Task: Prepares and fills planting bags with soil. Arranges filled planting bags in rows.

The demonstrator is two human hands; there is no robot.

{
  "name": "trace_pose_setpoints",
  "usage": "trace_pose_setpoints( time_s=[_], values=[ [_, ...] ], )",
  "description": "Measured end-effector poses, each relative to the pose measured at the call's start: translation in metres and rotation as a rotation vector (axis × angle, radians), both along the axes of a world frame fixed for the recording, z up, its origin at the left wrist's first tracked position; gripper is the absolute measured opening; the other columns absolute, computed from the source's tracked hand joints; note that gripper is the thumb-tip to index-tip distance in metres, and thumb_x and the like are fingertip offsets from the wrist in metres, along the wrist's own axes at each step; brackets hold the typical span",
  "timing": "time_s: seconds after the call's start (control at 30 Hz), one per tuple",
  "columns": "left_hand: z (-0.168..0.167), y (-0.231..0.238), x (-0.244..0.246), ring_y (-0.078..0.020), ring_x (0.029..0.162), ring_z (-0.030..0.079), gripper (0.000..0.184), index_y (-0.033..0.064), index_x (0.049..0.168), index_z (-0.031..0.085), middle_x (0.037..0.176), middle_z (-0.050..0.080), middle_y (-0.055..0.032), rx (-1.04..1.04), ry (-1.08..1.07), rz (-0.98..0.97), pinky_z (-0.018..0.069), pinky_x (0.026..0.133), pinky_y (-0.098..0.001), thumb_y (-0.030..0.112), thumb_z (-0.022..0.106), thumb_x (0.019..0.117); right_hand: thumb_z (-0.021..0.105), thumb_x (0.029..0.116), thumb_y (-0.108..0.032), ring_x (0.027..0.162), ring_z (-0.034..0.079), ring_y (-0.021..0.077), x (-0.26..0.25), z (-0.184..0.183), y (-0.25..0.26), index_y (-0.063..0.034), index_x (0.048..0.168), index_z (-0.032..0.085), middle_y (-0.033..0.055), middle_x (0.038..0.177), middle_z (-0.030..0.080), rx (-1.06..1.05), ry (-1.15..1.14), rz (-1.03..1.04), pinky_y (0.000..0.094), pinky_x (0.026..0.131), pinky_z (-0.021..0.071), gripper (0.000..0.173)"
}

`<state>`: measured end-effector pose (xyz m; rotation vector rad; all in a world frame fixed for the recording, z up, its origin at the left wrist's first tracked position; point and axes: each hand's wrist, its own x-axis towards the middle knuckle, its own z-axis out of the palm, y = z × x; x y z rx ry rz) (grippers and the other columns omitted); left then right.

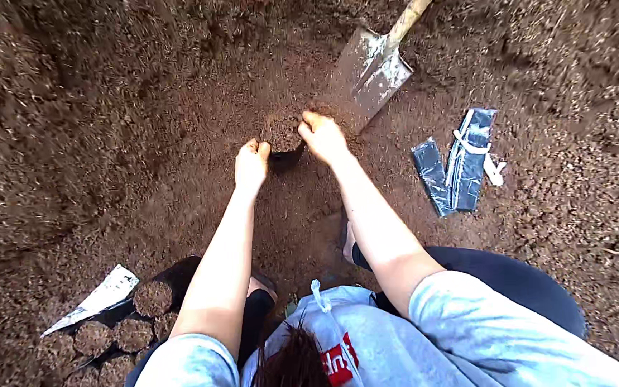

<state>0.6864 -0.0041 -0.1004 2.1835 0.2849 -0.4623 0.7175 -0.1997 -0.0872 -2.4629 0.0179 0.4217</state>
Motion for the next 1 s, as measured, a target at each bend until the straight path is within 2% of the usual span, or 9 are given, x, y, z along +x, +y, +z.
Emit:
trace_pose_setpoints(
  time_s=[0.1, 0.23, 0.33, 0.43, 0.6, 0.67, 0.73, 0.87, 1.0],
  values=[
    [-0.028, 0.001, 0.006, -0.0444, 0.117, 0.063, 0.048, 0.0001, 0.121, 0.066, 0.119, 0.067, -0.0271, 0.173, 0.173, -0.133, 0.0462, 0.095, -0.0699, 0.038, 0.04, 0.1103, 0.041, 0.1084, -0.03, 0.121, 0.063, 0.0407, -0.007, -0.048, 0.0, -0.0055, 0.128, 0.065, 0.0218, 0.125, 0.068, 0.017, 0.136, -0.042, 0.0662, 0.097, 0.0469, 0.04],
    [0.015, -0.004, 0.01, -0.043, 0.112, 0.065, 0.044, 0.0029, 0.117, 0.067, 0.114, 0.068, -0.025, 0.195, 0.107, -0.109, 0.0475, 0.09, -0.0696, 0.039, 0.042, 0.1097, 0.044, 0.107, -0.029, 0.109, 0.067, 0.035, -0.002, -0.008, -0.005, -0.0082, 0.115, 0.068, 0.0165, 0.111, 0.071, -0.014, 0.044, 0.036, 0.0621, 0.089, 0.0506, 0.033],
    [0.013, -0.006, 0.013, -0.0364, 0.098, 0.063, 0.04, 0.0007, 0.104, 0.063, 0.098, 0.064, -0.0207, 0.087, 0.038, 0.009, 0.0456, 0.083, -0.063, 0.035, 0.043, 0.1087, 0.044, 0.1073, -0.029, 0.112, 0.067, 0.034, -0.003, 0.005, 0.001, -0.0097, 0.122, 0.069, 0.0154, 0.114, 0.072, -0.006, 0.002, -0.045, 0.0616, 0.092, 0.0501, 0.035],
    [-0.015, -0.005, 0.013, -0.0449, 0.115, 0.064, 0.046, 0.0023, 0.121, 0.066, 0.119, 0.067, -0.0266, 0.21, 0.166, -0.087, 0.047, 0.092, -0.0707, 0.04, 0.042, 0.1089, 0.042, 0.1072, -0.031, 0.117, 0.066, 0.0371, -0.005, -0.027, 0.003, -0.0107, 0.122, 0.067, 0.017, 0.12, 0.07, -0.117, 0.121, -0.034, 0.0641, 0.092, 0.0498, 0.035],
    [-0.029, -0.007, 0.003, -0.0433, 0.122, 0.063, 0.059, 0.0082, 0.128, 0.066, 0.126, 0.067, -0.0236, 0.19, 0.179, 0.034, 0.0455, 0.095, -0.0721, 0.049, 0.028, 0.1107, 0.04, 0.1085, -0.05, 0.125, 0.062, 0.0371, -0.007, -0.023, -0.003, -0.0114, 0.137, 0.061, 0.017, 0.133, 0.065, -0.203, 0.167, 0.042, 0.0641, 0.1, 0.0474, 0.053],
    [-0.03, -0.01, -0.005, -0.0442, 0.127, 0.06, 0.08, 0.0068, 0.132, 0.065, 0.131, 0.065, -0.0256, 0.129, 0.211, 0.1, 0.043, 0.099, -0.0722, 0.066, 0.019, 0.1065, 0.042, 0.109, -0.043, 0.128, 0.06, 0.0324, -0.016, -0.023, -0.006, -0.0113, 0.145, 0.056, 0.0139, 0.142, 0.059, -0.143, -0.027, 0.114, 0.0584, 0.102, 0.0492, 0.05],
    [-0.032, -0.014, -0.011, -0.0453, 0.133, 0.055, 0.092, 0.0023, 0.136, 0.062, 0.137, 0.061, -0.0285, 0.052, 0.293, 0.074, 0.0399, 0.106, -0.0716, 0.077, 0.021, 0.1007, 0.047, 0.1035, -0.018, 0.133, 0.058, 0.0264, -0.026, -0.033, -0.007, -0.0182, 0.15, 0.053, 0.0047, 0.154, 0.051, -0.073, -0.187, 0.307, 0.0544, 0.104, 0.0506, 0.047],
    [-0.047, -0.028, -0.009, -0.0389, 0.122, 0.061, 0.064, -0.0031, 0.126, 0.065, 0.127, 0.065, -0.0257, -0.051, 0.336, 0.014, 0.045, 0.104, -0.0615, 0.05, 0.032, 0.1111, 0.043, 0.1008, -0.003, 0.124, 0.064, 0.0308, -0.032, -0.042, 0.001, -0.0276, 0.164, 0.026, -0.0064, 0.171, 0.02, -0.229, 0.017, 0.538, 0.0605, 0.088, 0.0544, 0.07],
    [-0.046, -0.033, -0.009, -0.0372, 0.107, 0.064, 0.046, -0.0043, 0.115, 0.062, 0.112, 0.065, -0.0243, -0.025, 0.285, 0.004, 0.0485, 0.093, -0.0587, 0.03, 0.032, 0.113, 0.036, 0.1046, -0.004, 0.116, 0.067, 0.0355, -0.032, -0.038, 0.018, -0.0204, 0.163, 0.031, -0.0036, 0.171, 0.023, -0.395, 0.111, 0.561, 0.0593, 0.087, 0.0539, 0.061]
  ],
)
